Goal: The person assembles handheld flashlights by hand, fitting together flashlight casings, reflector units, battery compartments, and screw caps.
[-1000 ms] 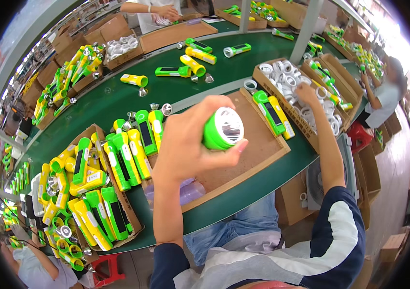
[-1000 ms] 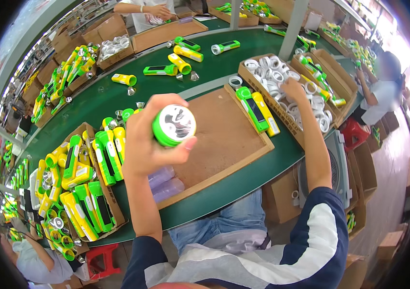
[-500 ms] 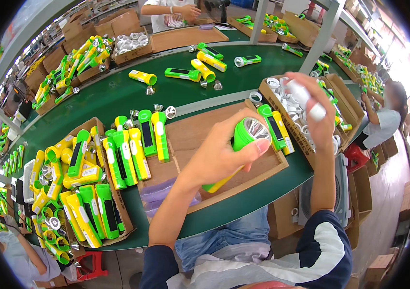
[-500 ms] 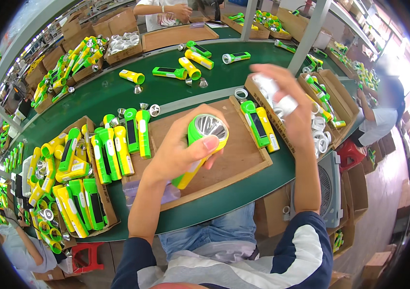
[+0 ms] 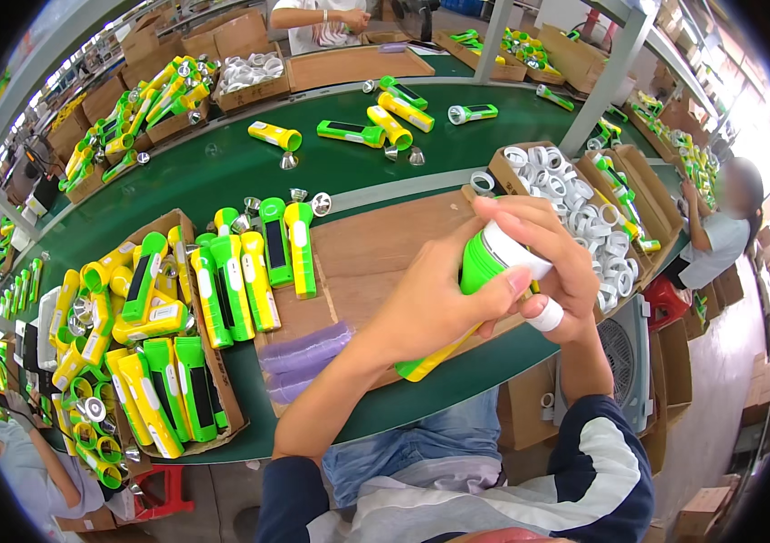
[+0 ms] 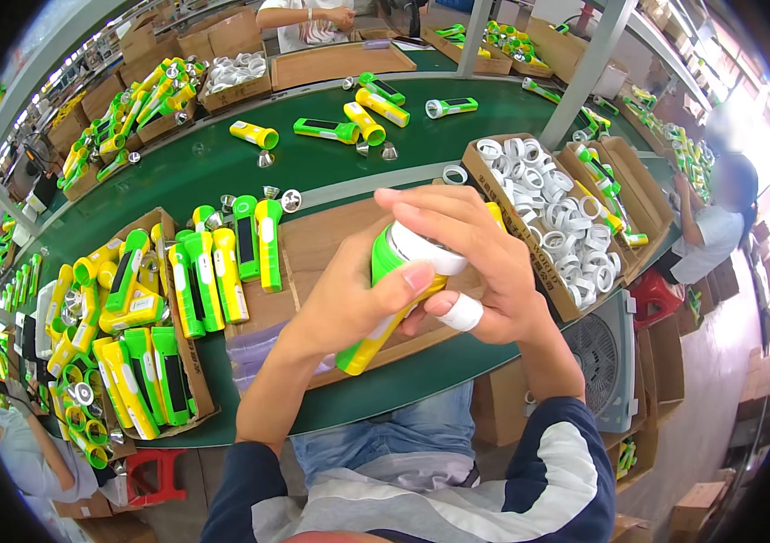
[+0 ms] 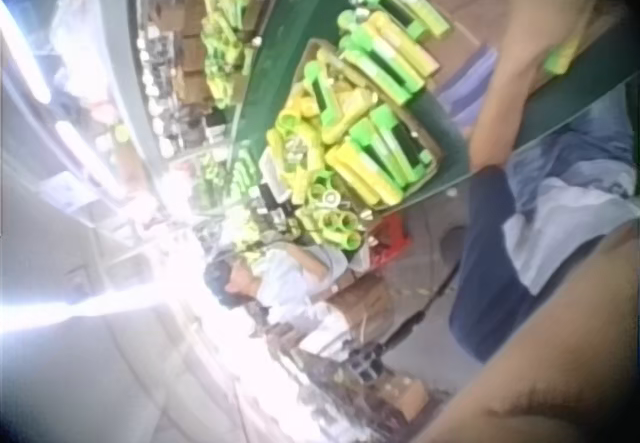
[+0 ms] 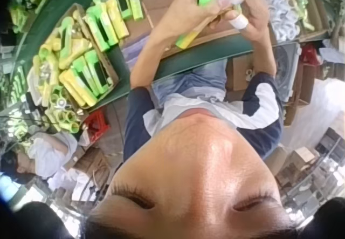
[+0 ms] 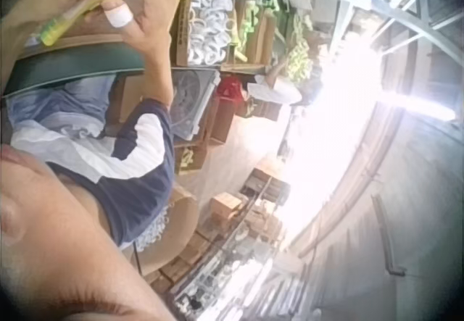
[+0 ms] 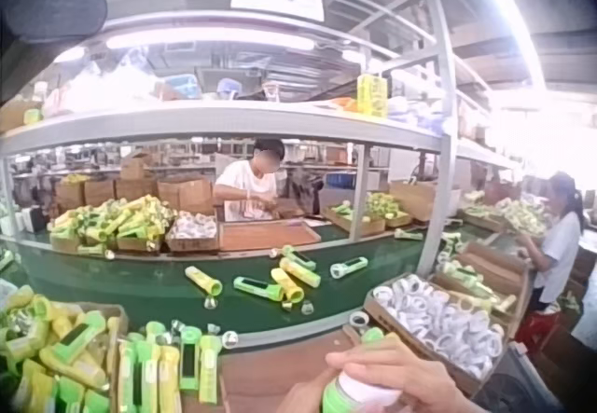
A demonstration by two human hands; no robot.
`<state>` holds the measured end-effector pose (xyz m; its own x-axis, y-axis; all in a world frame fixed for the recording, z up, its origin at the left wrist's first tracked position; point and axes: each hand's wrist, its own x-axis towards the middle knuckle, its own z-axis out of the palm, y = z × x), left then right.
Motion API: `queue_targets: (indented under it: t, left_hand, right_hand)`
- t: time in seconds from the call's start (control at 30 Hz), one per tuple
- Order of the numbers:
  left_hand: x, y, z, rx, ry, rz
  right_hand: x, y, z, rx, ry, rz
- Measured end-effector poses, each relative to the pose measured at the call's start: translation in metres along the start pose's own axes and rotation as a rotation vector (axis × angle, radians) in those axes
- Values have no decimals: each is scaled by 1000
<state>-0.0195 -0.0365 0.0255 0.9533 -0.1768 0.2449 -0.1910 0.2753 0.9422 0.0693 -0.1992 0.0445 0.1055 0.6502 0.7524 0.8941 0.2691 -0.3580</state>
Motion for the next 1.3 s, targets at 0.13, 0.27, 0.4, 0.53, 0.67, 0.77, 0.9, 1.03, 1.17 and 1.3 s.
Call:
queue_targets:
  t: [0.13, 0.27, 0.4, 0.53, 0.67, 0.77, 0.9, 1.03, 1.17, 1.3]
  left_hand:
    - [-2, 0, 4, 15, -45, 44]
    - [-2, -2, 6, -82, 20, 144]
    - [-1, 4, 5, -165, -42, -14]
    - [0, -11, -8, -250, -66, -25]
    - [7, -15, 1, 133, 5, 204]
    - [6, -7, 12, 281, -18, -3]
    - [-5, -3, 4, -373, -393, -425]
    - [12, -20, 7, 853, 97, 181]
    - [7, -28, 26, 895, 137, 253]
    - [-18, -27, 20, -223, -666, -521]
  right_hand:
    - [6, -2, 3, 29, -31, -42]
    - [3, -1, 11, 12, 94, -90]
    - [-1, -5, 12, -4, 141, -12]
    - [-4, -2, 9, -62, 106, -2]
    - [1, 0, -6, -90, 350, 107]
    - [1, 11, -11, 100, 347, 69]
    - [-8, 20, -16, 508, 274, -110]
    - [-4, 7, -43, 262, 84, 313]
    - [20, -10, -44, 154, -55, 242]
    - [25, -16, -35, 628, -205, -539]
